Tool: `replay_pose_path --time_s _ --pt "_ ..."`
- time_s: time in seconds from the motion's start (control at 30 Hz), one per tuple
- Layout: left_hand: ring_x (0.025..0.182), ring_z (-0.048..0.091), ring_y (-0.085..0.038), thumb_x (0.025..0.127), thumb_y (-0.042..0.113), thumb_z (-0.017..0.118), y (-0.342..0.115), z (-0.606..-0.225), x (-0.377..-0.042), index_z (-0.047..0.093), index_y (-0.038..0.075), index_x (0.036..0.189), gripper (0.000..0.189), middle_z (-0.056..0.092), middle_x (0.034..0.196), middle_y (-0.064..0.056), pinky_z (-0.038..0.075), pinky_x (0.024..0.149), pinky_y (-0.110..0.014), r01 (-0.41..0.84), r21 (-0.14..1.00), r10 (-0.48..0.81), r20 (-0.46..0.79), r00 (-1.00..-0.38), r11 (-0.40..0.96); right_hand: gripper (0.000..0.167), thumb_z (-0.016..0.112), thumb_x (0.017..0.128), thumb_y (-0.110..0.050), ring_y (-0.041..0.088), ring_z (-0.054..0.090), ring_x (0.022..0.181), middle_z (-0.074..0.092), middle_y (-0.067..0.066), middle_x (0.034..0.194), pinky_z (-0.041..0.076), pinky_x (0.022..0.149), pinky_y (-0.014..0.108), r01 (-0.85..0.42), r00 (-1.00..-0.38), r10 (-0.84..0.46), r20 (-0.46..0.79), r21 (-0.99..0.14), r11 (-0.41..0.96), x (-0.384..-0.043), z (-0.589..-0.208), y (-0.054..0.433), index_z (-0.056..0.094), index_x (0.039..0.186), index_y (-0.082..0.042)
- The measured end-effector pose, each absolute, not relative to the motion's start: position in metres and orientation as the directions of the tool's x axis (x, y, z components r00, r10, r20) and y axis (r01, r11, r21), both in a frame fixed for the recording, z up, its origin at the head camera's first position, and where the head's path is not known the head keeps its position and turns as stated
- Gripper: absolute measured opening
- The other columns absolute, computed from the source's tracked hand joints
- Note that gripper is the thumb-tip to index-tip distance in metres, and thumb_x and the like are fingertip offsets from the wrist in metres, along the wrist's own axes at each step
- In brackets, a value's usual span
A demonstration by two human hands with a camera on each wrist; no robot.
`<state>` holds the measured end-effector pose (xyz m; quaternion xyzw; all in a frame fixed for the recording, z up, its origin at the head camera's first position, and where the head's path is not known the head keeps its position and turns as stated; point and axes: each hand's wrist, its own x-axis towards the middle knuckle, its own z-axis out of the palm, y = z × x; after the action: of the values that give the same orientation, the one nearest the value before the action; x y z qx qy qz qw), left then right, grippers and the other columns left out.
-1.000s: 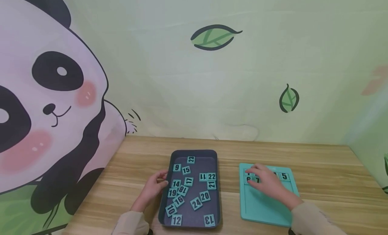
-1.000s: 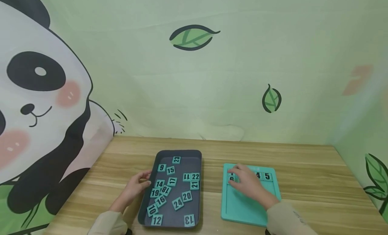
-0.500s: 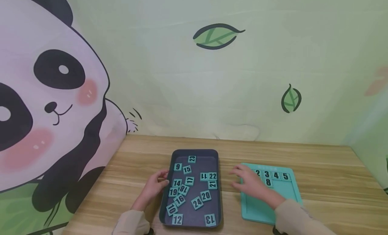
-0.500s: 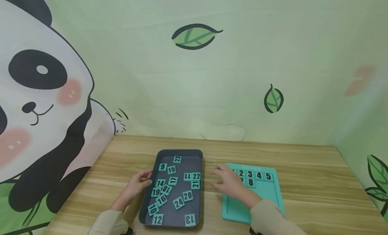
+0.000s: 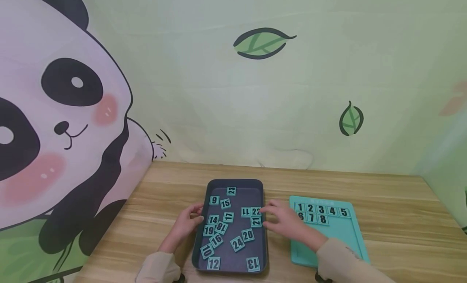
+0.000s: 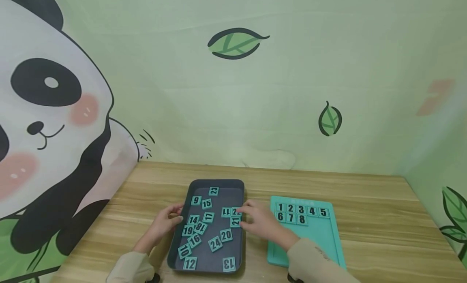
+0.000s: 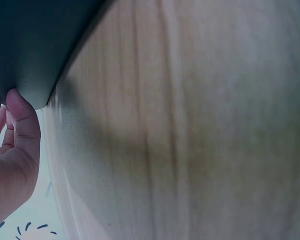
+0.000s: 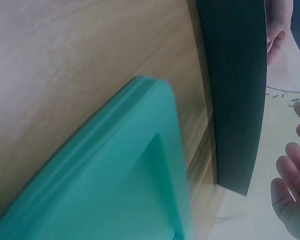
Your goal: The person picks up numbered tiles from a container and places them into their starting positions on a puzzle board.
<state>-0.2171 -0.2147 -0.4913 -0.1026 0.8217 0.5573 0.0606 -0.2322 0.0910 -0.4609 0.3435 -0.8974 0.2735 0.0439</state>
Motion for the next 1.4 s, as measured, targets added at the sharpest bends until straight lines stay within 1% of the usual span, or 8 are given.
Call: replay_pose_path --time_s 0.33,0.43,0.6,0.77,0.9,1.13,1.27,1.4 --pt "0.093 0.054 -0.022 0.086 0.0 0.047 -0.22 -0.492 -0.218 0.047 0.006 0.125 0.039 0.049 0.108 -0.013 0.049 0.068 -0.032 -0.226 0.905 -0.104 -0.202 -0.974 0.36 0.029 0.064 0.077 -0.022 0.013 0.051 0.086 0.053 -0.002 0.098 0.046 0.072 0.025 -0.673 -0.72 -0.658 0.221 -0.453 0.584 -0.24 -0.448 0.066 0.063 0.104 -0.011" --pt "0.091 0.054 -0.022 0.085 -0.001 0.047 -0.22 -0.494 -0.217 0.047 0.003 0.124 0.04 0.049 0.107 -0.014 0.049 0.066 -0.031 -0.206 0.912 -0.1 -0.182 -0.978 0.354 0.03 0.061 0.079 -0.024 0.013 0.049 0.09 0.052 -0.002 0.101 0.046 0.075 0.026 -0.664 -0.72 -0.671 0.178 -0.459 0.59 -0.245 -0.438 0.054 0.062 0.107 -0.013" --pt "0.09 0.054 -0.023 0.084 -0.002 0.047 -0.219 -0.495 -0.215 0.047 0.001 0.123 0.039 0.05 0.105 -0.016 0.048 0.064 -0.032 -0.186 0.92 -0.09 -0.165 -0.982 0.346 0.029 0.061 0.08 -0.023 0.015 0.05 0.093 0.053 0.002 0.103 0.045 0.078 0.03 -0.682 -0.702 -0.684 0.199 -0.464 0.565 -0.259 -0.427 0.032 0.062 0.107 -0.013" --pt "0.09 0.054 -0.022 0.085 -0.001 0.047 -0.218 -0.495 -0.215 0.047 0.002 0.123 0.039 0.05 0.106 -0.015 0.048 0.065 -0.032 -0.185 0.92 -0.086 -0.165 -0.983 0.346 0.029 0.062 0.08 -0.021 0.019 0.052 0.093 0.054 0.005 0.104 0.045 0.077 0.033 -0.643 -0.736 -0.65 0.191 -0.5 0.58 -0.272 -0.425 0.012 0.062 0.107 -0.012" --pt "0.089 0.054 -0.022 0.084 -0.002 0.048 -0.217 -0.494 -0.214 0.047 0.002 0.123 0.039 0.049 0.105 -0.015 0.049 0.064 -0.031 -0.179 0.923 -0.083 -0.16 -0.984 0.339 0.03 0.06 0.081 -0.023 0.023 0.052 0.104 0.054 0.008 0.114 0.043 0.086 0.037 -0.593 -0.772 -0.618 0.147 -0.517 0.618 -0.28 -0.428 -0.003 0.061 0.109 -0.013" --pt "0.087 0.054 -0.021 0.084 -0.001 0.048 -0.217 -0.493 -0.214 0.046 0.002 0.124 0.041 0.049 0.105 -0.016 0.048 0.064 -0.031 -0.171 0.925 -0.068 -0.157 -0.985 0.338 0.042 0.056 0.083 -0.031 0.025 0.043 0.119 0.046 0.007 0.131 0.038 0.095 0.042 -0.607 -0.756 -0.654 0.03 -0.404 0.684 -0.285 -0.439 -0.026 0.054 0.121 -0.013" --pt "0.085 0.054 -0.02 0.084 -0.001 0.047 -0.218 -0.492 -0.215 0.046 0.002 0.124 0.041 0.049 0.106 -0.017 0.048 0.063 -0.031 -0.166 0.929 -0.062 -0.155 -0.986 0.331 0.057 0.051 0.084 -0.044 0.026 0.031 0.129 0.03 0.004 0.143 0.03 0.1 0.049 -0.639 -0.715 -0.691 -0.11 -0.3 0.708 -0.28 -0.448 -0.038 0.042 0.132 -0.014" --pt "0.083 0.055 -0.019 0.083 -0.003 0.048 -0.218 -0.492 -0.215 0.047 0.001 0.123 0.041 0.049 0.106 -0.019 0.049 0.061 -0.032 -0.158 0.933 -0.066 -0.145 -0.987 0.322 0.067 0.047 0.083 -0.053 0.023 0.021 0.134 0.022 0.001 0.146 0.025 0.102 0.051 -0.646 -0.686 -0.687 -0.241 -0.232 0.727 -0.276 -0.459 -0.048 0.033 0.137 -0.016"
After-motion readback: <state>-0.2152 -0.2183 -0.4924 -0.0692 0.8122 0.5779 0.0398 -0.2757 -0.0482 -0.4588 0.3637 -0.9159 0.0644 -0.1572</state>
